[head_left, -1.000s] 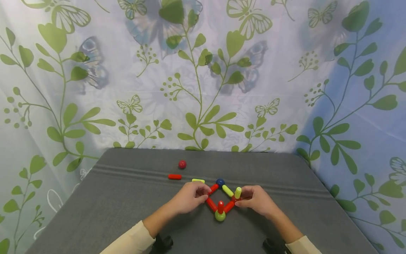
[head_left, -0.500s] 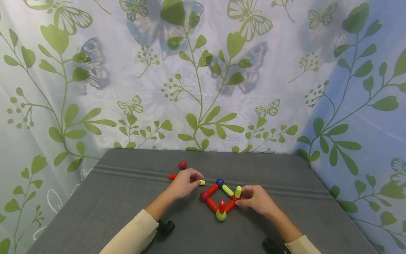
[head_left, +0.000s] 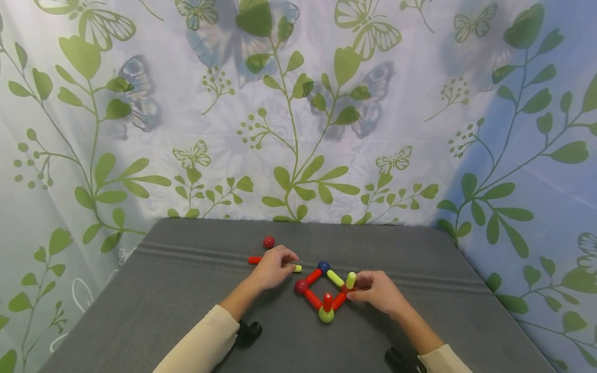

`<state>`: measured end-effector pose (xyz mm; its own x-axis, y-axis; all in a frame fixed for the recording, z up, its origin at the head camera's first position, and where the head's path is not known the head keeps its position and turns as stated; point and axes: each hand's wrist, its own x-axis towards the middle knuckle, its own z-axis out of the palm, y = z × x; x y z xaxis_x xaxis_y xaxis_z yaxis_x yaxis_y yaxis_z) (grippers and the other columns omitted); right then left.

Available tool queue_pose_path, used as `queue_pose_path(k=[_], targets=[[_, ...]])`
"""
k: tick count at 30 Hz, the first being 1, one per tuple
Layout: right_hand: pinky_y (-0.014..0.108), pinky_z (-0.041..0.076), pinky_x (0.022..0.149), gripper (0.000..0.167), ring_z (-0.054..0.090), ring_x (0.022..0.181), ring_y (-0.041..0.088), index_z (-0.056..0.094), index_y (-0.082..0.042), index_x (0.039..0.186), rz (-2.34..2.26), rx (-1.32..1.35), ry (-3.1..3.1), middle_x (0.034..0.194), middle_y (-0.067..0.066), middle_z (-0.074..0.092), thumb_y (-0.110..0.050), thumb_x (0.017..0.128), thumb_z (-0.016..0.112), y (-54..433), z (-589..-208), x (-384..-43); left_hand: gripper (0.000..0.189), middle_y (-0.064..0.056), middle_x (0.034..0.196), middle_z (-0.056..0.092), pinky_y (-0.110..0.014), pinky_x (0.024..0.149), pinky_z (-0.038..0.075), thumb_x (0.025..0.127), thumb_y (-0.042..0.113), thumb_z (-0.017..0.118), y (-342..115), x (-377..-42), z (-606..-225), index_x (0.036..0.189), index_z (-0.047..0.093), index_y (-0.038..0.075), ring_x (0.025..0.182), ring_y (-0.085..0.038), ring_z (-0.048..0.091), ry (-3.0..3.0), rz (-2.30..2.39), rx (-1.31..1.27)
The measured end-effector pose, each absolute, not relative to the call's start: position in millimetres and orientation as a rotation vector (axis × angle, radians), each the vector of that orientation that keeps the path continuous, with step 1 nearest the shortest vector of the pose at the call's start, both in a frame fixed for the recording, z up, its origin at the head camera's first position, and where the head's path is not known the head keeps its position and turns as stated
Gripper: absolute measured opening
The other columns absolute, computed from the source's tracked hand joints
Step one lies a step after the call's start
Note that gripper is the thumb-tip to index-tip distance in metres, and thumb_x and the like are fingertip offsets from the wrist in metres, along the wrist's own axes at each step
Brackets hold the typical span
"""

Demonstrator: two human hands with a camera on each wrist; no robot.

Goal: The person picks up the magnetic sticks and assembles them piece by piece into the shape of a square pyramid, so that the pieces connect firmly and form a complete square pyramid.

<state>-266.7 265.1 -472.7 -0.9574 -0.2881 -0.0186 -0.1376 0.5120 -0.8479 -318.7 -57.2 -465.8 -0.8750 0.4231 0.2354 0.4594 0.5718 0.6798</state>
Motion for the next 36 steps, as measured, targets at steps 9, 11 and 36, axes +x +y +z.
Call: queue_pose_path(k=[9, 11, 36], targets=[[0.026, 0.056, 0.074, 0.032, 0.069, 0.088, 0.016, 0.074, -0.003, 0.106, -1.449, -0.319, 2.567, 0.098, 0.008, 0.076, -0.018, 0.081, 0.087, 267, -476, -269, 0.022, -0.013, 0.106, 0.066, -0.046, 0.092, 0.055, 0.087, 0.001, 0.076, -57, -330, -469, 0.109, 0.075, 0.003, 0.101, -0.030, 0.066, -2.825, -1.079, -0.824], [0.027, 0.057, 0.075, 0.033, 0.069, 0.090, 0.017, 0.073, -0.002, 0.107, -1.463, -0.319, 2.541, 0.100, 0.008, 0.076, -0.018, 0.081, 0.087, 268, -477, -270, 0.024, -0.013, 0.106, 0.066, -0.046, 0.092, 0.055, 0.086, 0.001, 0.077, -57, -332, -470, 0.110, 0.075, 0.003, 0.101, -0.030, 0.066, -2.835, -1.055, -0.838], [0.031, 0.054, 0.078, 0.036, 0.064, 0.091, 0.020, 0.072, -0.003, 0.110, -1.495, -0.235, 2.467, 0.102, 0.007, 0.073, -0.017, 0.081, 0.087, 263, -475, -271, 0.022, -0.003, 0.107, 0.073, -0.041, 0.091, 0.056, 0.088, 0.004, 0.078, -54, -347, -470, 0.109, 0.078, 0.010, 0.097, -0.019, 0.063, -3.044, -1.244, -0.707]])
